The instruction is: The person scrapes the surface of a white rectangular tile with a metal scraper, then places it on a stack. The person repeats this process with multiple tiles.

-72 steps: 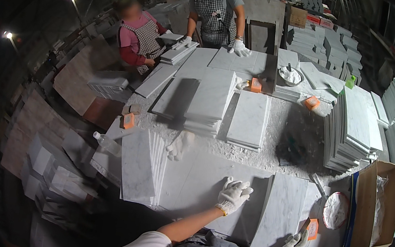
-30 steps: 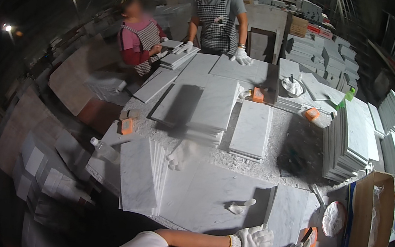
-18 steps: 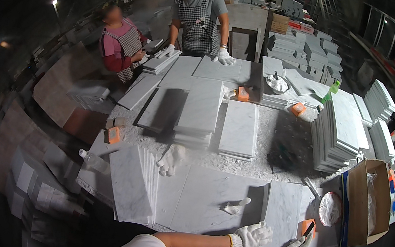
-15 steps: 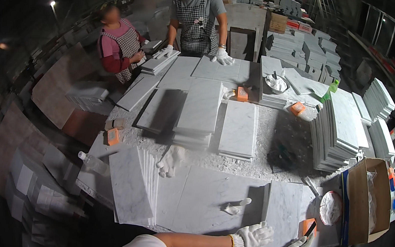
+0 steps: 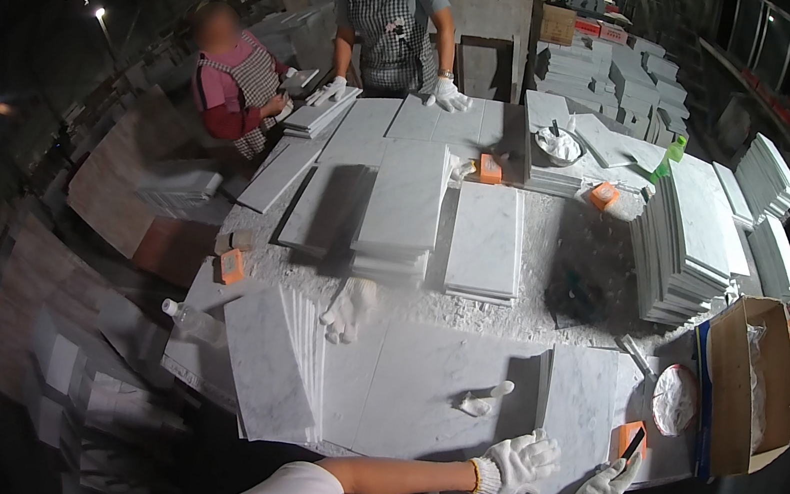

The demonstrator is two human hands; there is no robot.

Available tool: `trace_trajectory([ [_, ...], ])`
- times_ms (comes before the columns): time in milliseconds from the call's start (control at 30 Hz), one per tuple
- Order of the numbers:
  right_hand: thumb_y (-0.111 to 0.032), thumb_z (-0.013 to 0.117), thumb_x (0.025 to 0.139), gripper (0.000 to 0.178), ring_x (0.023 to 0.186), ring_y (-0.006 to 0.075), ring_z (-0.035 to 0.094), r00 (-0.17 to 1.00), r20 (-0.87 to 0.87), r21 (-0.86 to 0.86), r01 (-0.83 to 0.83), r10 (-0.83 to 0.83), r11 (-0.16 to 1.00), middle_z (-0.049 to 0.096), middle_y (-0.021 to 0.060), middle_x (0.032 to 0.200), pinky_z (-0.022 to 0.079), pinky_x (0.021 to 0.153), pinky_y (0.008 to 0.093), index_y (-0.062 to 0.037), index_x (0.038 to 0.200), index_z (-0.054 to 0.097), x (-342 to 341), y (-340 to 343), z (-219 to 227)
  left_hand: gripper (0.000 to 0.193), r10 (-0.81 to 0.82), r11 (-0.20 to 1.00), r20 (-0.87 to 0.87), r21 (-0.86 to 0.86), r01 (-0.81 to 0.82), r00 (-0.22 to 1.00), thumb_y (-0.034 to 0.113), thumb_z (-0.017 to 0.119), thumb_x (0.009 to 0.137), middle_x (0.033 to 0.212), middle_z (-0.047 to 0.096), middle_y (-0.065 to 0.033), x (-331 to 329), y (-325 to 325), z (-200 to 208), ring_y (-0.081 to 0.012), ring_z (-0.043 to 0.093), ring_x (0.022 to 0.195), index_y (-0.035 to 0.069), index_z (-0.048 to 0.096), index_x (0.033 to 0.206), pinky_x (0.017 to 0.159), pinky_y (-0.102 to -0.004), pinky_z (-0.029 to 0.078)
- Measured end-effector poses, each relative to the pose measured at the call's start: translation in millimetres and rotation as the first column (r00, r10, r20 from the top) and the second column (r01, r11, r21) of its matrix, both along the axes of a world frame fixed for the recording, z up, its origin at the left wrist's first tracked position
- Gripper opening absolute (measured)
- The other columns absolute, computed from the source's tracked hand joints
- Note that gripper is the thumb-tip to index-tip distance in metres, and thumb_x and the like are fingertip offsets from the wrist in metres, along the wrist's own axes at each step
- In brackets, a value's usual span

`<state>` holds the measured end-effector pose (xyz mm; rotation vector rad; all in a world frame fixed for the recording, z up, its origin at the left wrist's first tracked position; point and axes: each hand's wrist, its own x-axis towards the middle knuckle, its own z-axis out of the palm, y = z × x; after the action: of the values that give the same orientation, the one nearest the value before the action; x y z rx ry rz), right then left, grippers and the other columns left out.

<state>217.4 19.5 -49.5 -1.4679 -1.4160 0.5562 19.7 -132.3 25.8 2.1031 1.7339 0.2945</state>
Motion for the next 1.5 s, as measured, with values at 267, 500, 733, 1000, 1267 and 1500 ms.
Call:
trace_trajectory([
  [267,-0.013,0.053,0.108,0.043,0.096,0.0162,0.066,0.977,-0.185,-0.078,-0.121,0.104,0.99,0.061,0.0142,0.139,0.056,0.075,0.0255,-0.0038,0.15,0.05,-4,-8,24,0.049,0.144,0.972,0.034,0.182,-0.147,0.989,0.053,0.061,0.091,0.14,0.055,-0.0087,15,12,8,-0.0289,0.044,0.14,0.016,0.066,0.123,0.12,-0.0493,0.031],
  [500,-0.01,0.055,0.105,0.043,0.12,0.0226,0.063,0.961,-0.205,-0.099,-0.209,0.186,0.973,0.065,0.0135,0.14,0.051,0.1,0.0334,-0.0057,0.148,0.054,0,-12,34,0.014,0.21,0.977,-0.276,0.084,-0.195,0.938,0.031,0.057,0.088,0.099,0.062,-0.0049,28,40,2,-0.0242,0.059,0.108,0.02,0.066,0.093,0.101,-0.0446,0.042],
  [733,-0.017,0.055,0.105,0.049,0.077,0.0112,0.065,0.829,-0.522,-0.364,-0.43,0.201,0.826,0.068,0.0069,0.098,0.055,0.068,0.0258,-0.001,0.15,0.048,18,-5,68,0.023,0.449,0.797,0.239,0.329,-0.507,0.861,0.024,0.075,0.091,0.095,0.071,-0.0116,23,54,24,-0.0307,0.065,0.088,0.005,0.074,0.104,0.083,-0.0439,0.05],
  [1000,-0.012,0.055,0.107,0.047,0.062,0.0108,0.055,0.72,-0.691,-0.485,-0.401,-0.059,0.777,0.056,0.0025,0.085,0.052,0.057,0.0273,0.0025,0.15,0.044,52,0,77,0.069,0.398,0.797,0.02,0.488,-0.356,0.917,0.055,0.073,0.084,0.138,0.056,-0.0079,20,106,1,-0.0285,0.044,0.138,0.013,0.062,0.137,0.122,-0.0508,0.028],
  [1267,-0.013,0.059,0.105,0.042,0.073,0.0082,0.061,0.801,-0.598,-0.545,-0.376,-0.033,0.749,0.064,0.0027,0.095,0.054,0.065,0.0239,0.0026,0.144,0.053,77,6,77,0.075,0.325,0.921,-0.321,0.32,-0.221,0.89,0.059,0.067,0.085,0.152,0.047,-0.0145,9,131,11,-0.0341,0.031,0.148,0.009,0.058,0.141,0.127,-0.0504,0.016],
  [1500,-0.012,0.06,0.105,0.042,0.07,0.0068,0.054,0.647,-0.762,-0.424,-0.471,-0.024,0.773,0.061,0.0015,0.091,0.047,0.061,0.0223,0.0041,0.143,0.052,80,24,65,0.066,0.249,0.967,-0.316,0.128,-0.219,0.916,0.048,0.062,0.092,0.158,0.042,-0.0155,4,113,17,-0.034,0.028,0.152,0.011,0.053,0.146,0.126,-0.0501,0.018],
])
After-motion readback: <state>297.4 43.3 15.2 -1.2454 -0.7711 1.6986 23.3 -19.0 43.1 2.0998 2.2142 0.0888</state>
